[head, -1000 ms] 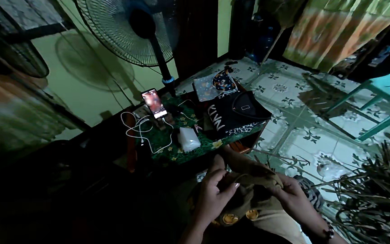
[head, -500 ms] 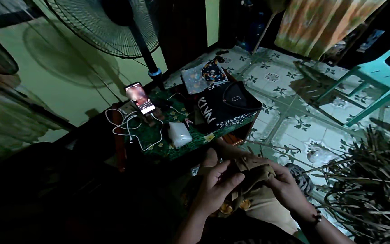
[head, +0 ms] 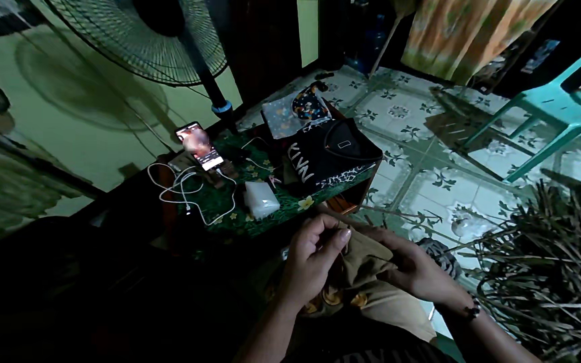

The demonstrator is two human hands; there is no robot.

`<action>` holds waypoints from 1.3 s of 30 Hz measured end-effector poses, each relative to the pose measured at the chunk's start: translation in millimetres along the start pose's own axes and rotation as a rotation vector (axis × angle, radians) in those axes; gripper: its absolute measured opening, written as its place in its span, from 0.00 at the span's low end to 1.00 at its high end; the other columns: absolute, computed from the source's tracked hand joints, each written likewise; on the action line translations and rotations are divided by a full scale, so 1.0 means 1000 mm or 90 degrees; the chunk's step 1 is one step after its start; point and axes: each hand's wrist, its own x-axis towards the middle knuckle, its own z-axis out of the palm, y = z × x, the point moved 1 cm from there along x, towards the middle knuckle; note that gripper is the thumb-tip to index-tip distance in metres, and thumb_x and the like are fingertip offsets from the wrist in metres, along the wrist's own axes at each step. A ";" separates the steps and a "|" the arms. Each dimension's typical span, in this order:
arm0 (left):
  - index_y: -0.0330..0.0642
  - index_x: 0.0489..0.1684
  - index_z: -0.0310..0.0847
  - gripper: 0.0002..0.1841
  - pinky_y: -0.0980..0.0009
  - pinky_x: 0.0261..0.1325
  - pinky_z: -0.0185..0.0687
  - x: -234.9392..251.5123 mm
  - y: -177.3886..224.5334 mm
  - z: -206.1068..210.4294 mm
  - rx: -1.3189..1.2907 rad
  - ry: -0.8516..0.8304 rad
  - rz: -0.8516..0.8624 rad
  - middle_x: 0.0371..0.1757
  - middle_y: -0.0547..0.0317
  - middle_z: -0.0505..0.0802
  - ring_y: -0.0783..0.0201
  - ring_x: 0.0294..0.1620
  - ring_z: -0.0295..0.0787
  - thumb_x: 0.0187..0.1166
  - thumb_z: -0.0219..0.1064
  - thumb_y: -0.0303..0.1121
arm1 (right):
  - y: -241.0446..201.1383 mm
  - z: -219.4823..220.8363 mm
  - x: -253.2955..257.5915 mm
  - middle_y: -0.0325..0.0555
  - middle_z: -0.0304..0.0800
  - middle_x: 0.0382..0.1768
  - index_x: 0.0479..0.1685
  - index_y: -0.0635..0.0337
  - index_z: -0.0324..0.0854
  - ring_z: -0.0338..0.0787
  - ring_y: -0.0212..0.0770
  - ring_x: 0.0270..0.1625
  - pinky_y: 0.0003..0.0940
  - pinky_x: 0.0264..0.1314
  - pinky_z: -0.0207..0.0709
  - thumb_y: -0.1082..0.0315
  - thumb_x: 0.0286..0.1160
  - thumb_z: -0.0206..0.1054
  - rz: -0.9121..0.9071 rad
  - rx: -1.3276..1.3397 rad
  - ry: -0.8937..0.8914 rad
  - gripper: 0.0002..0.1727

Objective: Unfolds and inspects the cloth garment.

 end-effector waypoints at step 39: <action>0.42 0.44 0.88 0.11 0.76 0.58 0.83 -0.036 -0.008 -0.004 0.347 -0.154 0.049 0.41 0.63 0.93 0.76 0.48 0.88 0.78 0.72 0.40 | -0.011 -0.050 -0.008 0.36 0.89 0.40 0.48 0.44 0.88 0.90 0.32 0.43 0.32 0.50 0.88 0.56 0.79 0.71 -0.047 0.288 0.223 0.07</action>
